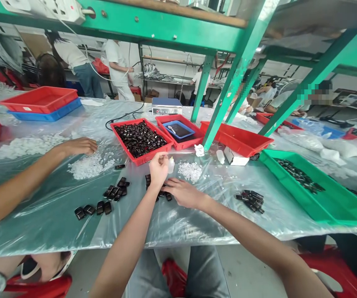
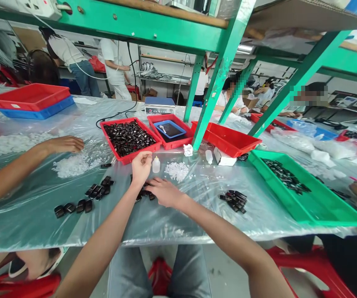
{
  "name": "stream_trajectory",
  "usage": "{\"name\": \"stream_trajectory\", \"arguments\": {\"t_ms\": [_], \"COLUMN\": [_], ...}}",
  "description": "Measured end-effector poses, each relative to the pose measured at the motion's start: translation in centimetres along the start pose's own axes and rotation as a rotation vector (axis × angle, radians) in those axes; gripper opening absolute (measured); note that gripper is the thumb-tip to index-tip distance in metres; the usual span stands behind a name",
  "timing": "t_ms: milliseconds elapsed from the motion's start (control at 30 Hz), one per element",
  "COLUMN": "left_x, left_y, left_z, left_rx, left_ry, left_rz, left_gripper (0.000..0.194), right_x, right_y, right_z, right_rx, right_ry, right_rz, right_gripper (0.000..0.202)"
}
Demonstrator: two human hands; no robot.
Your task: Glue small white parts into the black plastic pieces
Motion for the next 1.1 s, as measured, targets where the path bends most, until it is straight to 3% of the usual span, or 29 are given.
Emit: {"name": "stream_trajectory", "arguments": {"t_ms": [200, 433, 633, 833, 1000, 1100], "left_x": [-0.6, -0.8, -1.3, -1.4, -1.8, -3.3], "left_y": [0.0, 0.0, 0.5, 1.5, 2.5, 3.5], "left_z": [-0.1, -0.5, -0.8, -1.3, -1.8, -3.0], "left_rx": [-0.021, -0.024, -0.025, -0.065, -0.104, -0.173], "left_ry": [-0.056, -0.085, -0.116, -0.136, -0.179, -0.324], "left_rz": [0.023, 0.037, 0.055, 0.079, 0.125, 0.207], "left_gripper": [0.012, 0.013, 0.013, 0.013, 0.014, 0.015], "right_x": [0.2, 0.5, -0.3, -0.7, 0.9, 2.2], "right_y": [0.5, 1.9, 1.1, 0.8, 4.9, 7.9], "right_z": [-2.5, -5.6, -4.3, -2.6, -4.9, -6.8], "right_rx": [-0.021, -0.16, -0.235, -0.2, -0.314, -0.423], "right_ry": [0.028, 0.123, 0.146, 0.099, 0.313, 0.5], "right_rz": [-0.007, 0.028, -0.034, -0.121, 0.129, 0.364], "right_gripper": [0.057, 0.02, 0.027, 0.018, 0.02, 0.022]}}
Point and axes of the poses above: each hand's wrist, its own z-axis towards the middle knuckle, its own x-axis out of the back of the hand, y = z × x, the point moved 8 cm from there along z, towards the middle knuckle, and after that the axes turned 3 degrees about x, right-handed, at the moved point
